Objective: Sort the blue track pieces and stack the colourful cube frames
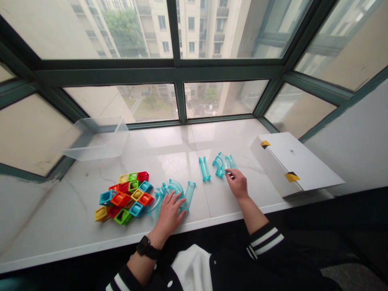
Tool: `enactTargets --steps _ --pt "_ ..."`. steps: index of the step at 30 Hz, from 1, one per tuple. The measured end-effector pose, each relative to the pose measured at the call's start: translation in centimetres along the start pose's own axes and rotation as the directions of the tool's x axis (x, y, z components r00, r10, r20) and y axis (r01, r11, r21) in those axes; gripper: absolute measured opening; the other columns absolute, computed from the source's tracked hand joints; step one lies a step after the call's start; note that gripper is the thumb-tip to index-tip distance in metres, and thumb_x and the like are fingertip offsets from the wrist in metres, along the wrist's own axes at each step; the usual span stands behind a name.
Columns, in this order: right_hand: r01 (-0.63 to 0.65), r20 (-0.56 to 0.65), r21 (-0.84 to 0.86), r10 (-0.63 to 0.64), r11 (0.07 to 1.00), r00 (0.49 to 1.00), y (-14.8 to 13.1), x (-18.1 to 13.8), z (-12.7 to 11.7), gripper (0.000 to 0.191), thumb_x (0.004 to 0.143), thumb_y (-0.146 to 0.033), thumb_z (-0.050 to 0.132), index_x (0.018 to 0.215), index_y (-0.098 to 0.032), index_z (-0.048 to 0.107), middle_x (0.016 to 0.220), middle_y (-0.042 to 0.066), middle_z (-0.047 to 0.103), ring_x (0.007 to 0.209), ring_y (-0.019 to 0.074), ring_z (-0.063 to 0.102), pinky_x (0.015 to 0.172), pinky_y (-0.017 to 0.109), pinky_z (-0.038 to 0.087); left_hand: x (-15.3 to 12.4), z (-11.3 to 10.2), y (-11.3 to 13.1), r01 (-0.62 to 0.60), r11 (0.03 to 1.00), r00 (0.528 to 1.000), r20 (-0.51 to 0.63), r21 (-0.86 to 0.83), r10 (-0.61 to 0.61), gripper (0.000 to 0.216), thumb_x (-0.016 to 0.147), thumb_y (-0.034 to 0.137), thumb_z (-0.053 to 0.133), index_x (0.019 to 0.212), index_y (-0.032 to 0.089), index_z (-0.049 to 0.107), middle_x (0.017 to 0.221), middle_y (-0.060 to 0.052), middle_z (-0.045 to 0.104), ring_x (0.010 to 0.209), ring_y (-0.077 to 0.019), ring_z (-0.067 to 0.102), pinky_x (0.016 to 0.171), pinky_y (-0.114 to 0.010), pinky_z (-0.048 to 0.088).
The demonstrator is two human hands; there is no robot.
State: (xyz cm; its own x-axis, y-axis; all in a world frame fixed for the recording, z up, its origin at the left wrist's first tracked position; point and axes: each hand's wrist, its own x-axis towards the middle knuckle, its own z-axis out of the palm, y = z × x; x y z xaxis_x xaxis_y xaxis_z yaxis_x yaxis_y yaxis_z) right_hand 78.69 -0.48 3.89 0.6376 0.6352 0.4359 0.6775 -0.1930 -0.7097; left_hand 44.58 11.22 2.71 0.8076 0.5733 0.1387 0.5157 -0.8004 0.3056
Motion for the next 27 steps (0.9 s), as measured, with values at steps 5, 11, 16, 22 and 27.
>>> enactTargets --steps 5,11,16,22,27 --pt "-0.003 0.016 -0.048 0.004 0.999 1.000 0.5 0.1 0.8 0.024 0.096 -0.032 0.059 0.105 -0.022 0.080 0.102 0.008 0.077 0.074 0.0195 0.069 0.075 0.035 0.057 -0.1 0.3 -0.2 0.028 0.999 1.000 0.013 -0.034 -0.027 0.041 0.090 0.027 0.070 0.130 0.032 0.069 0.152 -0.005 0.059 0.148 -0.0377 0.044 0.123 -0.065 0.035" --pt "0.022 0.038 -0.070 -0.020 0.997 0.999 0.9 0.0 1.1 0.027 0.097 -0.032 0.058 0.105 -0.023 0.081 0.102 0.008 0.078 0.078 0.0217 0.070 0.079 0.036 0.057 -0.3 0.6 -0.3 0.040 0.998 0.999 0.024 -0.050 -0.039 0.044 0.090 0.026 0.069 0.134 0.033 0.067 0.154 -0.005 0.057 0.148 -0.0369 0.044 0.124 -0.066 0.033" --pt "0.022 0.049 -0.094 -0.017 0.995 0.999 1.1 0.1 1.2 0.028 0.097 -0.032 0.057 0.106 -0.023 0.082 0.103 0.008 0.078 0.076 0.0217 0.069 0.080 0.037 0.056 -0.3 0.6 -0.3 0.038 0.998 0.999 0.026 -0.046 -0.037 0.044 0.091 0.027 0.069 0.134 0.033 0.067 0.154 -0.005 0.057 0.148 -0.0372 0.044 0.124 -0.066 0.032" --pt "0.009 0.072 -0.093 -0.002 0.996 0.997 1.3 0.2 1.4 0.028 0.096 -0.031 0.057 0.106 -0.024 0.082 0.101 0.007 0.078 0.075 0.0212 0.069 0.080 0.036 0.055 -0.3 0.6 -0.3 0.032 0.999 0.999 0.024 -0.025 -0.032 0.043 0.091 0.028 0.068 0.133 0.033 0.067 0.153 -0.005 0.058 0.147 -0.0370 0.046 0.123 -0.065 0.035" --pt "0.013 0.083 -0.100 -0.005 0.995 0.997 1.5 0.1 1.5 0.028 0.096 -0.030 0.056 0.104 -0.025 0.082 0.101 0.006 0.078 0.075 0.0207 0.069 0.080 0.036 0.055 -0.3 0.6 -0.2 0.036 0.999 0.999 0.022 -0.031 -0.035 0.043 0.092 0.028 0.067 0.134 0.033 0.067 0.153 -0.005 0.058 0.148 -0.0368 0.045 0.124 -0.065 0.033"
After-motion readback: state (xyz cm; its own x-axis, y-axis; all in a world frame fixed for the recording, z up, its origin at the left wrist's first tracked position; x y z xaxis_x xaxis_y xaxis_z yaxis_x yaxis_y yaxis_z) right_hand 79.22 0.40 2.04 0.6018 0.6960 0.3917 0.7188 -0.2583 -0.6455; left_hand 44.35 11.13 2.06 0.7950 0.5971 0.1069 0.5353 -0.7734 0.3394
